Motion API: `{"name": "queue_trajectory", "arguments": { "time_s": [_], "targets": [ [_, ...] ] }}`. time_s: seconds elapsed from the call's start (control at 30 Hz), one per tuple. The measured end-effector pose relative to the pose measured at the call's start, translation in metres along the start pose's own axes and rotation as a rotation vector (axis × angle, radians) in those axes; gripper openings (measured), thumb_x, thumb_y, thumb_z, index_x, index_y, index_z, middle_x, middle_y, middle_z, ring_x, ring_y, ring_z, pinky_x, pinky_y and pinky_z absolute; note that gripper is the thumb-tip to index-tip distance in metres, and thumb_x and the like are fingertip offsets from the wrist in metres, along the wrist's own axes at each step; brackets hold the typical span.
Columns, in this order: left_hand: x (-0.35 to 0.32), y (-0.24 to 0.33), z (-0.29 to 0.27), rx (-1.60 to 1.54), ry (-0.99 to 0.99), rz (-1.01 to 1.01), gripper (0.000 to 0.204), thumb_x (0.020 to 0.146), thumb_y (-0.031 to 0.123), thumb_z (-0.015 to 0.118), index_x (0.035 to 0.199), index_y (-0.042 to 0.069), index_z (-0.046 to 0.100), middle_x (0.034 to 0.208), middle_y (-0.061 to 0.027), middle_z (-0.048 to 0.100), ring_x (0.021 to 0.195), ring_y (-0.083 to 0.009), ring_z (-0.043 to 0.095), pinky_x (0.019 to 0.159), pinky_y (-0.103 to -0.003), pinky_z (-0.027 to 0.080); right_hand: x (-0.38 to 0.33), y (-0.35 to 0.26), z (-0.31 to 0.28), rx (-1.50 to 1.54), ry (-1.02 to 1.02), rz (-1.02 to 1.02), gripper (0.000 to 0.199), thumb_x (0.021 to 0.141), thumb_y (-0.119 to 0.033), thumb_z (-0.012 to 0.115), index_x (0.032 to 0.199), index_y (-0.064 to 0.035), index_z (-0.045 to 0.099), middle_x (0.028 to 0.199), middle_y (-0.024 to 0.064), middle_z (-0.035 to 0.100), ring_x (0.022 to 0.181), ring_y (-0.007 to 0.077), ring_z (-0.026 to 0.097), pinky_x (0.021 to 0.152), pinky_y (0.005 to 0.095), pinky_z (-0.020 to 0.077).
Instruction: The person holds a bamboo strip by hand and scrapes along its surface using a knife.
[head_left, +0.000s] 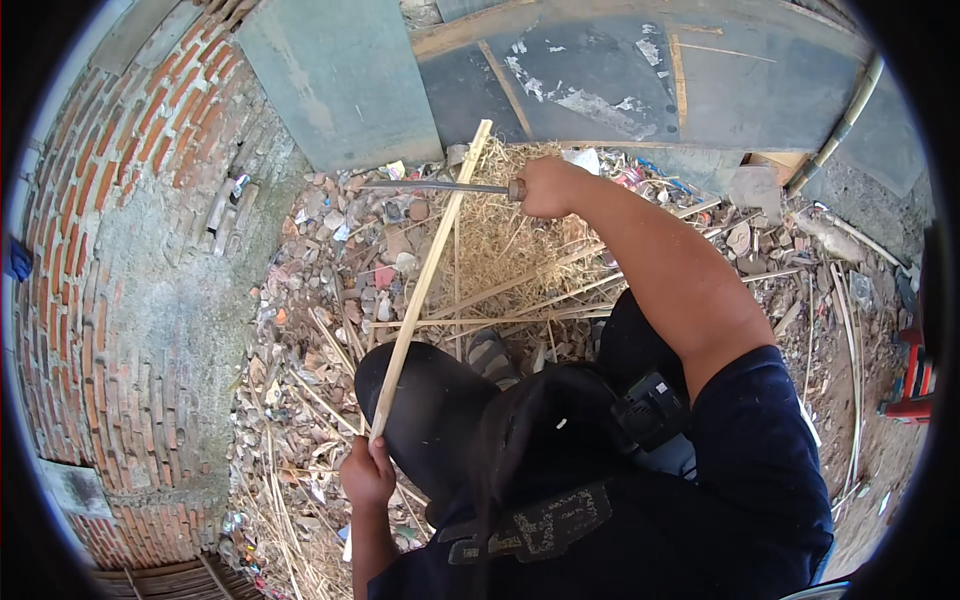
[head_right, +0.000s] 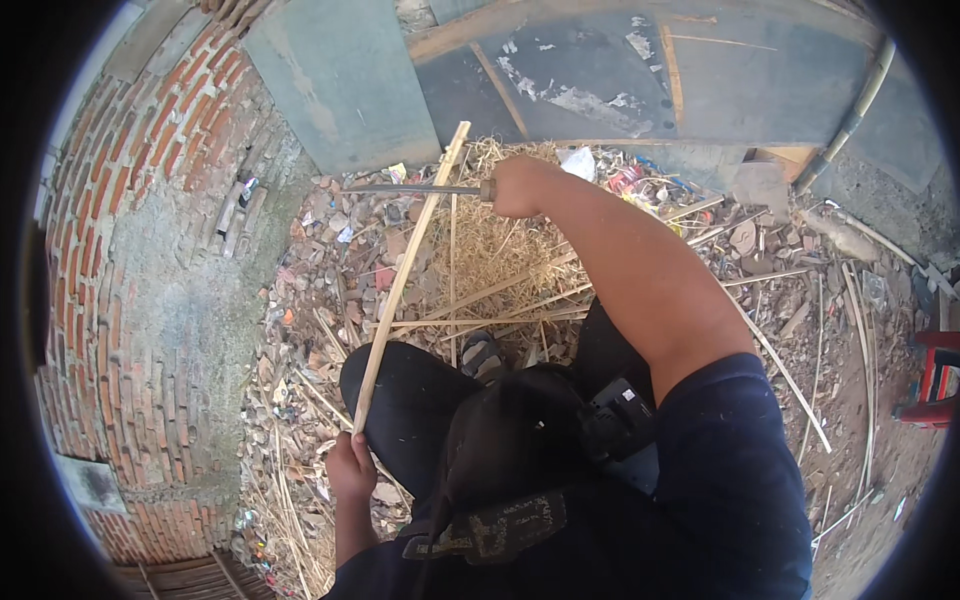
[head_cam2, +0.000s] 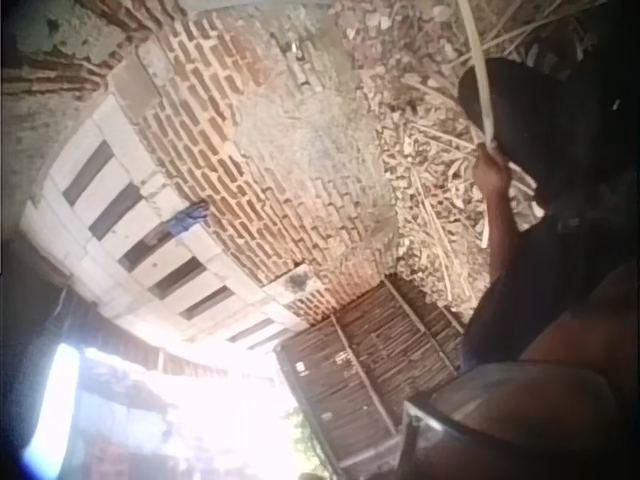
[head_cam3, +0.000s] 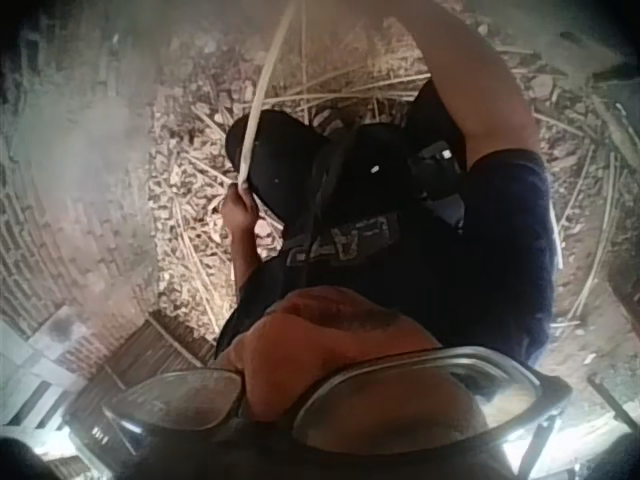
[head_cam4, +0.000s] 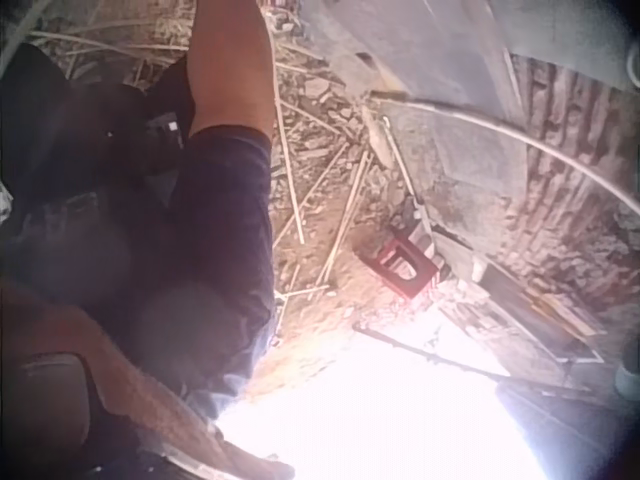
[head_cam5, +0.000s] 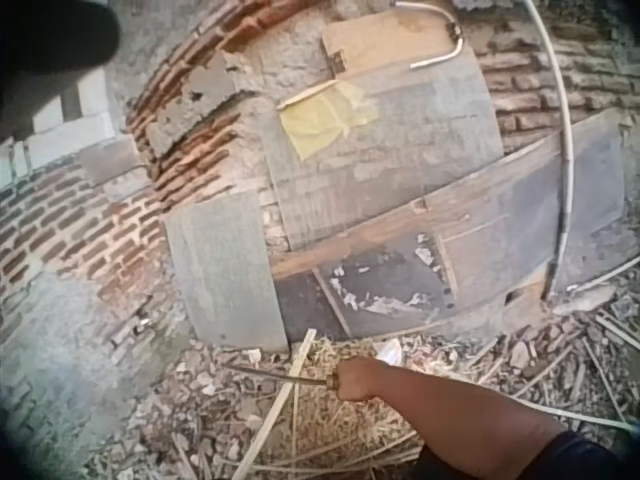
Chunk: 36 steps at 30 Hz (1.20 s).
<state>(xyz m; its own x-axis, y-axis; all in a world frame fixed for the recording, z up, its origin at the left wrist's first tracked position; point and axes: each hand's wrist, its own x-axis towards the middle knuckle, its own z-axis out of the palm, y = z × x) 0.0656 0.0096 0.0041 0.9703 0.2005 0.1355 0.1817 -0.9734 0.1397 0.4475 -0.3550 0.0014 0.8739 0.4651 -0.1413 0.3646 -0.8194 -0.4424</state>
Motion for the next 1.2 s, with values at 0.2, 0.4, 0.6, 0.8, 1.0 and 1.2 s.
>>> {"name": "queue_trajectory", "arguments": {
  "time_s": [0.2, 0.4, 0.6, 0.8, 1.0, 1.2],
  "targets": [
    [-0.028, 0.002, -0.002, -0.052, -0.05, -0.066, 0.034, 0.101, 0.03, 0.049, 0.079, 0.005, 0.049, 0.059, -0.023, 0.056, 0.058, -0.0489, 0.057, 0.051, -0.055, 0.043, -0.036, -0.055, -0.02, -0.131, -0.083, -0.176, 0.026, 0.072, -0.016, 0.064, 0.095, -0.0088, 0.073, 0.087, 0.0172, 0.071, 0.086, 0.0373, 0.068, 0.078, 0.0481, 0.0542],
    [-0.032, 0.006, 0.007, -0.069, -0.065, -0.094, 0.038, 0.102, 0.036, 0.048, 0.08, 0.005, 0.05, 0.06, -0.0218, 0.056, 0.058, -0.048, 0.058, 0.051, -0.054, 0.043, -0.01, 0.001, -0.019, -0.069, -0.179, 0.008, 0.023, 0.082, -0.021, 0.063, 0.098, -0.0086, 0.074, 0.087, 0.0181, 0.07, 0.089, 0.0337, 0.069, 0.076, 0.0466, 0.054],
    [-0.039, 0.003, 0.009, -0.091, -0.085, -0.106, 0.039, 0.102, 0.036, 0.048, 0.08, 0.004, 0.05, 0.06, -0.0227, 0.057, 0.059, -0.0481, 0.058, 0.052, -0.054, 0.043, -0.024, -0.042, -0.018, 0.071, -0.031, 0.0, 0.018, 0.07, -0.012, 0.062, 0.085, -0.0058, 0.07, 0.083, 0.0181, 0.069, 0.083, 0.0376, 0.068, 0.075, 0.0481, 0.0529],
    [-0.039, -0.002, 0.02, -0.098, 0.011, -0.066, 0.036, 0.101, 0.033, 0.05, 0.079, 0.005, 0.049, 0.059, -0.0234, 0.056, 0.058, -0.0486, 0.057, 0.05, -0.055, 0.042, -0.014, -0.012, -0.021, 0.08, -0.092, -0.012, 0.021, 0.076, -0.015, 0.06, 0.09, -0.0074, 0.073, 0.088, 0.0182, 0.071, 0.085, 0.0374, 0.069, 0.077, 0.0484, 0.0539],
    [-0.03, 0.006, 0.006, -0.045, -0.056, -0.081, 0.037, 0.101, 0.034, 0.048, 0.08, 0.004, 0.05, 0.059, -0.0237, 0.056, 0.058, -0.0487, 0.057, 0.051, -0.056, 0.042, -0.008, 0.005, -0.011, 0.023, 0.004, 0.082, 0.025, 0.078, -0.018, 0.059, 0.096, -0.0046, 0.07, 0.094, 0.0207, 0.07, 0.092, 0.0375, 0.067, 0.085, 0.0472, 0.0525],
    [-0.035, 0.002, 0.011, -0.064, -0.034, -0.081, 0.038, 0.102, 0.035, 0.047, 0.079, 0.004, 0.05, 0.059, -0.0233, 0.057, 0.058, -0.0489, 0.058, 0.051, -0.055, 0.043, -0.028, -0.053, -0.027, -0.079, -0.111, -0.129, 0.022, 0.094, -0.024, 0.058, 0.098, -0.0084, 0.072, 0.09, 0.0173, 0.071, 0.085, 0.0305, 0.07, 0.076, 0.0453, 0.0555]
  ]
}}
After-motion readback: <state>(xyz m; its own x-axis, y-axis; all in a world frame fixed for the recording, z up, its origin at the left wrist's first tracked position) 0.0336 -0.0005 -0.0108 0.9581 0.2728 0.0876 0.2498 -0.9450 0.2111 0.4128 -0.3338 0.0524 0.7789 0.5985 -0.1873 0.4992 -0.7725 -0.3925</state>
